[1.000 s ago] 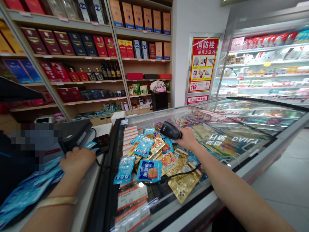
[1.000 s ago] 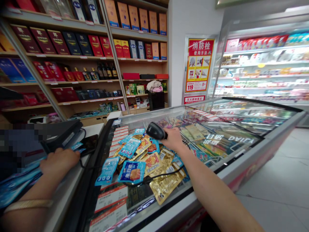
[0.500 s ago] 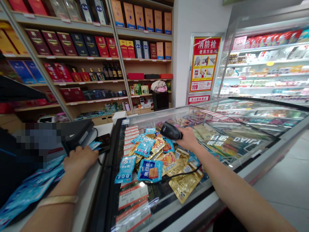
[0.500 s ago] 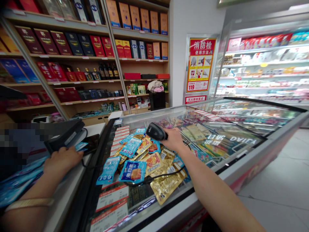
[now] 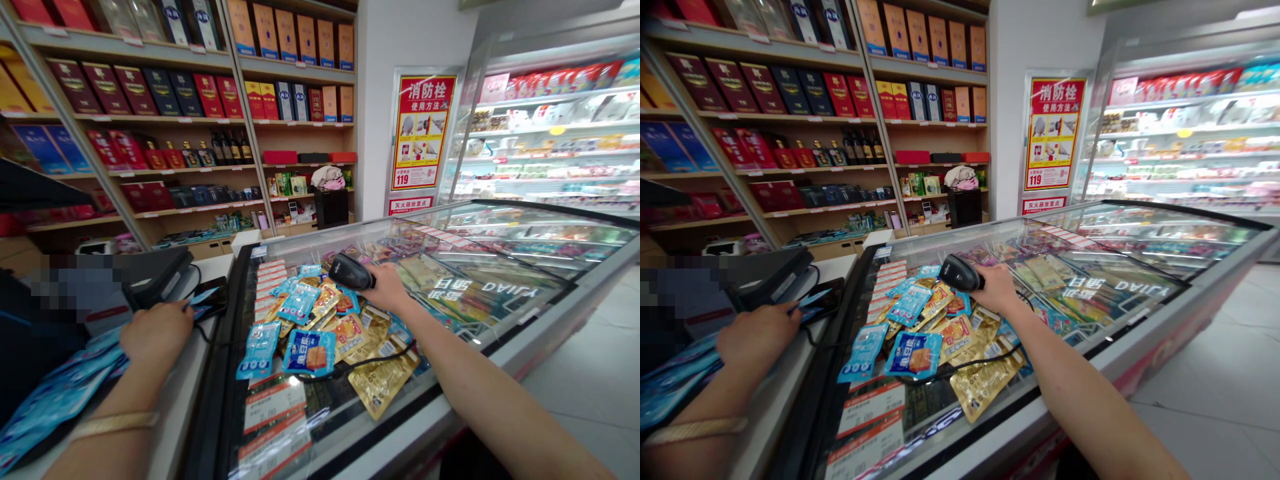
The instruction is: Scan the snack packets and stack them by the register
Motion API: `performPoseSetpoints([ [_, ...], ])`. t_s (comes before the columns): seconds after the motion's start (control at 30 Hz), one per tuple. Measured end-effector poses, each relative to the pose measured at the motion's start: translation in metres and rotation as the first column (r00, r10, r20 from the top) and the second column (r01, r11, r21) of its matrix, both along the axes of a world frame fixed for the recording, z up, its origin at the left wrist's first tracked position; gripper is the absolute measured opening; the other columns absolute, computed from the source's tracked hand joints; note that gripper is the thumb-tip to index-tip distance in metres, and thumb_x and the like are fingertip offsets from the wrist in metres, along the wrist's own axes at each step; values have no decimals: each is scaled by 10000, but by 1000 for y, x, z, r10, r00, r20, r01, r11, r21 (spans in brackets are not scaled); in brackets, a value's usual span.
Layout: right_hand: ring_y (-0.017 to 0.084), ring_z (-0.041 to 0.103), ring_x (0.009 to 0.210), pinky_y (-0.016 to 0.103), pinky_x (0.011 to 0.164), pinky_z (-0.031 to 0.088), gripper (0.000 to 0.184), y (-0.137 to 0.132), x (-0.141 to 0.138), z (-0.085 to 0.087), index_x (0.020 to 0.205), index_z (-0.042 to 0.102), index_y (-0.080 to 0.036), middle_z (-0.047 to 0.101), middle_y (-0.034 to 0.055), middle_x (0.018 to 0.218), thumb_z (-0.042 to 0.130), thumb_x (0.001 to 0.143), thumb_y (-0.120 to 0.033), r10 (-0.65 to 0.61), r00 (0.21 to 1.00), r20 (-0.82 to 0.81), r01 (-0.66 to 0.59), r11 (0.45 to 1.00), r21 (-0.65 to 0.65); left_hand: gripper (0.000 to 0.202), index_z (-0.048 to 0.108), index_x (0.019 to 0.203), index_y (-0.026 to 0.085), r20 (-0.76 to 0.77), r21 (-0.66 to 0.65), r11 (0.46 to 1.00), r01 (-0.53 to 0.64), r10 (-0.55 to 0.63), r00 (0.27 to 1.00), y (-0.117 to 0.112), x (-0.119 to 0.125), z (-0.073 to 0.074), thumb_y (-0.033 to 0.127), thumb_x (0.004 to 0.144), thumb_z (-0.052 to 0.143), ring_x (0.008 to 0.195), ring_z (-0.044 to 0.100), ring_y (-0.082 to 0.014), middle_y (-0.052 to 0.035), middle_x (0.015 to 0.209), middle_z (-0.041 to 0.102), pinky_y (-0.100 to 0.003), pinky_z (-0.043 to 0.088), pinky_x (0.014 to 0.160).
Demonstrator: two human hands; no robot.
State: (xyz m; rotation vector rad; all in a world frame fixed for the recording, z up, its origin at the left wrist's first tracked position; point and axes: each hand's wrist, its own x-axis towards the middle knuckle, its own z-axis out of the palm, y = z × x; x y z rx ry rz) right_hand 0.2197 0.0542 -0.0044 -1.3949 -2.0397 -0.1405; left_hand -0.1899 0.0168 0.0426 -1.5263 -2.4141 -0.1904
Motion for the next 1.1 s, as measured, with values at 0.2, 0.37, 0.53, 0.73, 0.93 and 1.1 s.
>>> performPoseSetpoints([
  [0.2,215,654,817,314,787,365,227,-1,-2,2,919,697,-258,741,21,849,673,749,-407,3,1000,15,-3,1000,5,461,658,1101,174,359,510,858,58,-274,892,9,8,-12,458,854,392,877,666,-291,-102,922,728,-427,540,773],
  [0.37,208,655,816,302,768,354,197,-2,-3,4,877,690,-249,736,13,824,668,749,-397,6,1000,-2,-6,1000,-2,567,629,1096,102,621,723,686,79,-696,359,13,45,-22,567,784,543,846,705,-240,-100,938,729,-406,569,847],
  [0.53,193,641,774,295,749,326,170,-3,-5,3,790,654,-223,722,4,780,655,743,-387,119,991,-56,-118,993,15,448,715,917,185,520,740,620,262,-773,363,5,72,-25,581,765,573,1136,618,-268,-96,1167,695,-432,474,1031],
  [0.73,167,610,744,296,786,306,195,-12,-16,4,769,626,-210,707,-11,768,696,709,-382,296,954,-47,-293,954,58,704,563,1287,178,546,751,628,203,-764,343,10,79,-32,442,649,705,1058,648,-240,-121,1328,587,-396,522,958],
  [0.93,174,619,768,316,821,293,292,-19,-26,6,930,664,-229,722,2,798,725,687,-380,332,943,36,-332,943,5,638,600,1160,151,662,675,715,184,-696,278,7,87,-30,459,617,727,1009,652,-259,-93,1106,700,-424,505,957],
  [1.1,196,630,827,320,812,297,387,-20,-28,6,1048,661,-246,733,22,866,711,708,-424,336,939,73,-337,941,12,584,611,1045,163,692,663,728,175,-684,230,4,90,-28,456,563,763,947,657,-248,-69,1008,713,-398,510,915],
])
